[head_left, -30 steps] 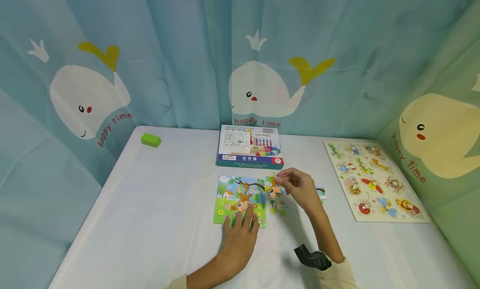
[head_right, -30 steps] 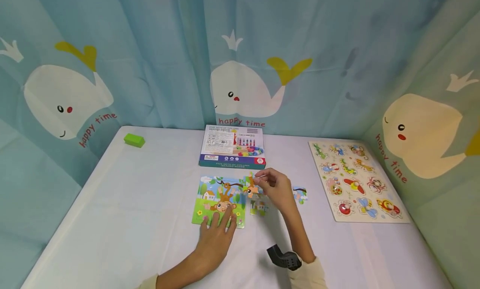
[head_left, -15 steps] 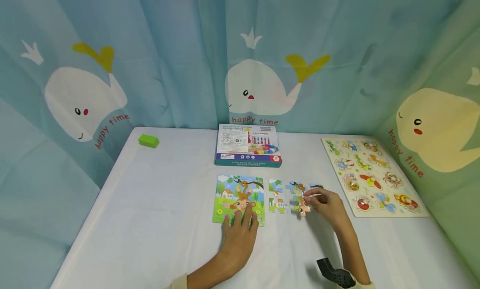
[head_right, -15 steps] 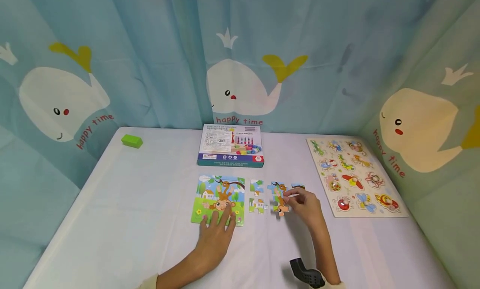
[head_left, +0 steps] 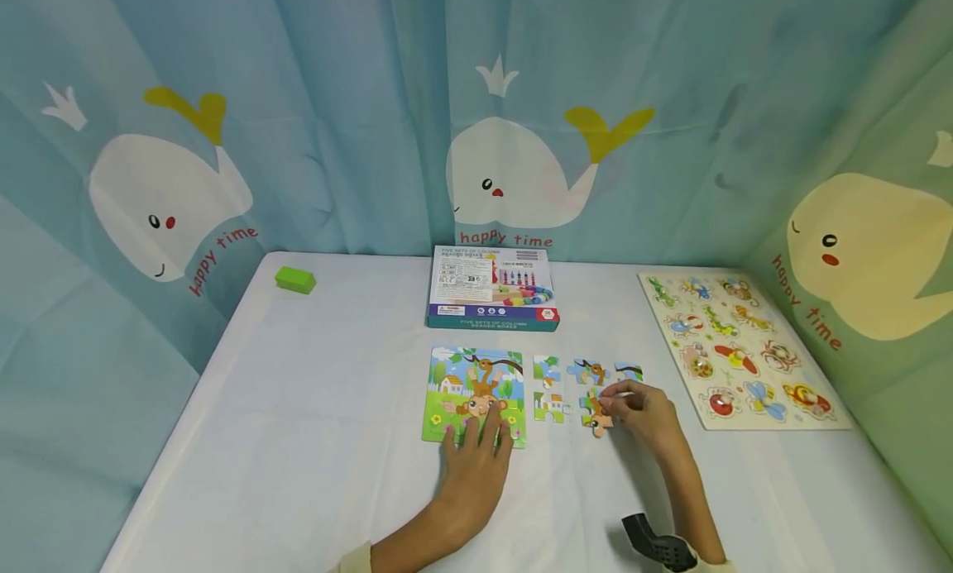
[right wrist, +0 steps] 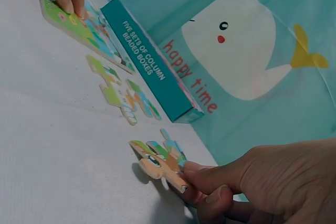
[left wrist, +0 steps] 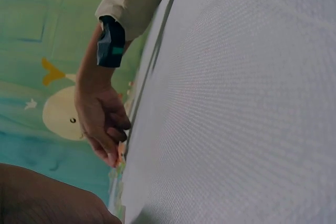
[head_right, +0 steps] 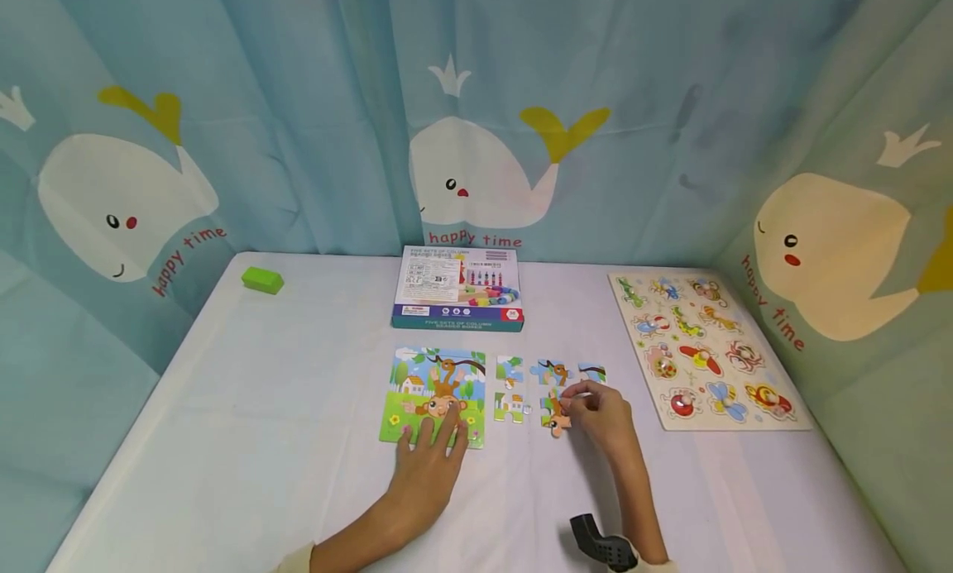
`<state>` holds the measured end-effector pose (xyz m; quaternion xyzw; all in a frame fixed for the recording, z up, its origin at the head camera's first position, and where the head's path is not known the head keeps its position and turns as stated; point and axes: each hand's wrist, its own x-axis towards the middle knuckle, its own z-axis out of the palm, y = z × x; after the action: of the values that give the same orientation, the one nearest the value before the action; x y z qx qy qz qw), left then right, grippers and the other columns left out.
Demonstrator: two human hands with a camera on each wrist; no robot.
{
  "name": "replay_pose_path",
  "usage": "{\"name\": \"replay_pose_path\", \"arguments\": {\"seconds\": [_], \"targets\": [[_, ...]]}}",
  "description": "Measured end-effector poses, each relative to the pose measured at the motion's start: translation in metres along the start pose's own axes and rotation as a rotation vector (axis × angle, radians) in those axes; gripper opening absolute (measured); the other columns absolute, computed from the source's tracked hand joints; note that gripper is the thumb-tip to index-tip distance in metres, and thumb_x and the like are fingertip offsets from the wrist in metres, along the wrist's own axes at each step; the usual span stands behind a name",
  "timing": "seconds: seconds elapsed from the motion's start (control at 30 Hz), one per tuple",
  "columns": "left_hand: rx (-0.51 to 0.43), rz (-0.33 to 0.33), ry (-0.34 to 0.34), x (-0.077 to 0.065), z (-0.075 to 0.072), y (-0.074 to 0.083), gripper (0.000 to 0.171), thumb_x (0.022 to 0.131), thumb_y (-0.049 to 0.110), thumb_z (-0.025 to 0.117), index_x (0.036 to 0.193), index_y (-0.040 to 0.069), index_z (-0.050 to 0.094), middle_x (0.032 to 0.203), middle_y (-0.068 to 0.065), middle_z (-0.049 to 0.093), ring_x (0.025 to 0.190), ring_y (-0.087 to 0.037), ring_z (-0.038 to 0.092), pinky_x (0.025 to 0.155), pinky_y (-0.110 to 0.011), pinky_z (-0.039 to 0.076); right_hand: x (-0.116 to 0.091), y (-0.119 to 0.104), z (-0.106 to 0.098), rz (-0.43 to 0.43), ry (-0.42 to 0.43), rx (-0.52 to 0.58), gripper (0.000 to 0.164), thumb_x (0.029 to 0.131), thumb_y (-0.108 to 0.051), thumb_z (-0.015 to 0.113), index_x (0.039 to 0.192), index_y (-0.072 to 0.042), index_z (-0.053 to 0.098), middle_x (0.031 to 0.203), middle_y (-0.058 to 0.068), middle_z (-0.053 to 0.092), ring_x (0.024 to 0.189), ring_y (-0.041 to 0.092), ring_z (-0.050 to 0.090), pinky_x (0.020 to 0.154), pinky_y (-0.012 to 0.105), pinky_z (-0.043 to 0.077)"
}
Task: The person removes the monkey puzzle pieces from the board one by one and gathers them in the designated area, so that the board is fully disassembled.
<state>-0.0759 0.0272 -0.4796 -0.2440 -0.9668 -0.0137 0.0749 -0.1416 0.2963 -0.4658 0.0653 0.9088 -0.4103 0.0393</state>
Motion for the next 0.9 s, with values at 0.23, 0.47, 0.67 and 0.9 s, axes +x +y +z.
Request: {"name": "replay_pose_path", "arguments": {"seconds": [0.23, 0.47, 0.67, 0.9], "targets": [[0.011, -0.005, 0.001, 0.0000, 0.0010, 0.0006, 0.048, 0.088, 0.023, 0.073, 0.131, 0.008, 0.059, 0.148, -0.016, 0.044, 0.119, -0.032, 0.051, 0.088, -0.058, 0.049, -0.0013, -0.0005, 0.0021, -0.007, 0.028, -0.057, 0.013, 0.092, -0.012, 0.067, 0.100, -0.003, 0.069, 0.090, 0.014, 0.075, 0.070, 0.011, 0.062, 0.058, 0.024, 0.047], [0.029, 0.008, 0.031, 0.0004, 0.0024, 0.0003, 0.046, 0.087, 0.024, 0.074, 0.129, 0.008, 0.061, 0.146, -0.016, 0.046, 0.116, -0.031, 0.053, 0.086, -0.056, 0.050, -0.0009, -0.0029, 0.0046, -0.038, 0.077, -0.156, 0.016, 0.088, -0.019, 0.073, 0.095, -0.005, 0.070, 0.082, 0.012, 0.073, 0.070, 0.012, 0.062, 0.059, 0.025, 0.045], [0.049, 0.013, 0.050, 0.0008, 0.0036, 0.0004, 0.047, 0.087, 0.026, 0.074, 0.128, 0.009, 0.061, 0.145, -0.016, 0.047, 0.115, -0.030, 0.053, 0.085, -0.055, 0.051, -0.0008, -0.0053, 0.0064, -0.039, 0.085, -0.154, 0.014, 0.089, -0.015, 0.071, 0.096, -0.003, 0.070, 0.082, 0.014, 0.073, 0.067, 0.012, 0.061, 0.055, 0.025, 0.045], [0.075, 0.012, 0.049, 0.0013, 0.0042, 0.0008, 0.047, 0.087, 0.027, 0.074, 0.129, 0.010, 0.061, 0.145, -0.015, 0.047, 0.113, -0.030, 0.053, 0.085, -0.054, 0.051, -0.0006, -0.0054, 0.0076, 0.010, 0.064, -0.062, 0.018, 0.091, -0.015, 0.069, 0.101, -0.001, 0.068, 0.079, 0.012, 0.071, 0.058, 0.011, 0.057, 0.049, 0.024, 0.045]]}}
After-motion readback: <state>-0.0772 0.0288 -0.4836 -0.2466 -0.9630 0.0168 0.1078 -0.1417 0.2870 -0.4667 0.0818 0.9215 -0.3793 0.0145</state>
